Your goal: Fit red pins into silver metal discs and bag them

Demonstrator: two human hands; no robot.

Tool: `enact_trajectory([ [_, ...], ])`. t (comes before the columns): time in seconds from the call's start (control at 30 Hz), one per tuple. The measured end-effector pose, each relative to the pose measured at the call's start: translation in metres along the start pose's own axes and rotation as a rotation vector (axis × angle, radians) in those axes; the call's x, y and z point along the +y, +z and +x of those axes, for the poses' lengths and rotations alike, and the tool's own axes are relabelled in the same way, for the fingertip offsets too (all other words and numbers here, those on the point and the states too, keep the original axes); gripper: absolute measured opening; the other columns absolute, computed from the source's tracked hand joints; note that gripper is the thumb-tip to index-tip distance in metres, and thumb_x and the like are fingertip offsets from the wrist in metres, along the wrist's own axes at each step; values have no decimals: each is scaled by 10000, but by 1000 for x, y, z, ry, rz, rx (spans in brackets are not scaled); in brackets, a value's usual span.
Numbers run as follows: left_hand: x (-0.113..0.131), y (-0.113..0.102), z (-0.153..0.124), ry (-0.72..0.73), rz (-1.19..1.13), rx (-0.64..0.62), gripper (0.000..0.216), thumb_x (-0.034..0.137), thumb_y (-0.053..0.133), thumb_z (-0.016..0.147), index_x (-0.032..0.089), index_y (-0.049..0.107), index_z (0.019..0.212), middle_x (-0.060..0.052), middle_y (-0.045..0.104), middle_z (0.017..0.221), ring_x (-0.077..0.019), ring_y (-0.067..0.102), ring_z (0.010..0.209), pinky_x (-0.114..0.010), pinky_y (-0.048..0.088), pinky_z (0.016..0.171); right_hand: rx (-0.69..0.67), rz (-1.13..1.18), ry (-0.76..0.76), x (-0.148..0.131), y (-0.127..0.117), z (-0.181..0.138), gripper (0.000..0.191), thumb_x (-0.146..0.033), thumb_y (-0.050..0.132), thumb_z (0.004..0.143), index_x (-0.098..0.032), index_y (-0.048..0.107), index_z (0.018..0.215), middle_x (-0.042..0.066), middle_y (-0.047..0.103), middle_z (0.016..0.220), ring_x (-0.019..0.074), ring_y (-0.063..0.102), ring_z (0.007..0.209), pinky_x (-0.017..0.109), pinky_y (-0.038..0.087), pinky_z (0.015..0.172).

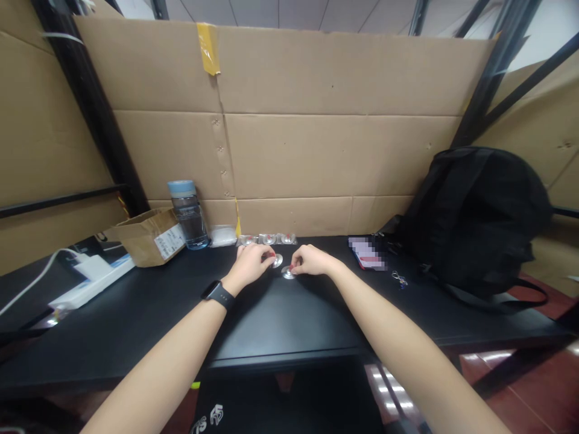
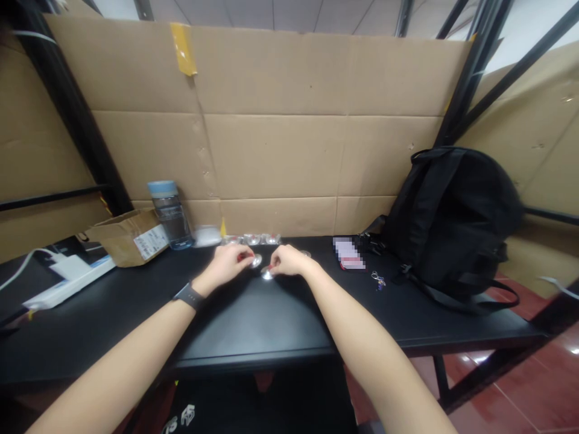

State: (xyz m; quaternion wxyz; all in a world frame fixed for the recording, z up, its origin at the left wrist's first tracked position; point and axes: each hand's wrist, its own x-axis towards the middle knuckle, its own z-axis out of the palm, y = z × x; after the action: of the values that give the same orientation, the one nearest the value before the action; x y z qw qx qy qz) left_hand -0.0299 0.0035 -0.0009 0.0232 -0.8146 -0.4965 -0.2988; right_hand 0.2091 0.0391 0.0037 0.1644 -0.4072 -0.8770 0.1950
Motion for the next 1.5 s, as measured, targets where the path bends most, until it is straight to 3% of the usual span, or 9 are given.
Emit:
enact_trajectory([
  [0.1, 2, -2, 0, -13, 16, 2, 155, 342, 636, 929, 279, 757, 855, -4, 773, 831, -230, 683, 801, -340, 411, 786, -17, 3, 1, 1, 1, 1, 44, -242, 812, 707, -227, 775, 725, 7, 761, 709, 183, 691, 657, 258, 454, 594],
  [0.27, 1, -1, 0, -26, 4, -5, 126, 312, 647, 918, 278, 753, 859, -5, 775, 839, -228, 683, 800, -338, 415, 816, 28, 18, -10, -2, 4, 1, 224, -364, 833, 724, -241, 787, 905, 6, 778, 773, 176, 683, 645, 255, 440, 580],
  [0.47, 3, -4, 0, -47, 22, -25, 165, 317, 611, 938, 269, 754, 870, -12, 778, 860, -232, 683, 845, -336, 413, 820, 23, -70, -46, -6, 5, 3, 70, -202, 744, 781, -211, 794, 829, 11, 769, 757, 156, 687, 688, 237, 460, 666],
  [0.7, 4, -4, 0, -73, 13, -41, 147, 305, 614, 937, 258, 743, 884, -9, 785, 888, -227, 693, 875, -326, 426, 817, 28, -109, -32, -9, 2, 1, 36, -173, 757, 762, -186, 762, 728, 18, 732, 663, 150, 650, 625, 229, 405, 604],
  [0.93, -1, 2, 1, -114, -115, 12, 125, 294, 604, 939, 229, 703, 900, -24, 777, 899, -226, 706, 845, -326, 467, 798, 198, -38, -53, -15, 3, 4, 126, -162, 597, 923, -169, 697, 848, 48, 755, 866, 155, 671, 786, 243, 448, 730],
  [1.07, -7, 12, 4, -112, -352, 9, 165, 348, 590, 950, 222, 689, 912, -28, 770, 904, -214, 711, 840, -320, 503, 812, 295, 204, -82, -17, 8, 8, 123, -179, 580, 937, -163, 655, 841, 50, 755, 864, 141, 690, 745, 250, 504, 716],
  [1.2, -10, 18, 6, -82, -545, 26, 193, 381, 597, 945, 209, 676, 906, -45, 762, 962, -212, 711, 903, -321, 522, 855, 293, 523, -32, -17, 17, 13, 103, -260, 629, 937, -172, 638, 886, 59, 752, 835, 172, 744, 769, 236, 559, 627],
  [1.5, -11, 12, 7, -46, -580, 28, 230, 400, 604, 935, 190, 681, 882, -53, 739, 932, -211, 678, 863, -325, 505, 817, 175, 990, -42, -17, 25, 12, 325, -429, 809, 828, -166, 630, 892, 60, 714, 977, 181, 781, 814, 257, 629, 724],
])
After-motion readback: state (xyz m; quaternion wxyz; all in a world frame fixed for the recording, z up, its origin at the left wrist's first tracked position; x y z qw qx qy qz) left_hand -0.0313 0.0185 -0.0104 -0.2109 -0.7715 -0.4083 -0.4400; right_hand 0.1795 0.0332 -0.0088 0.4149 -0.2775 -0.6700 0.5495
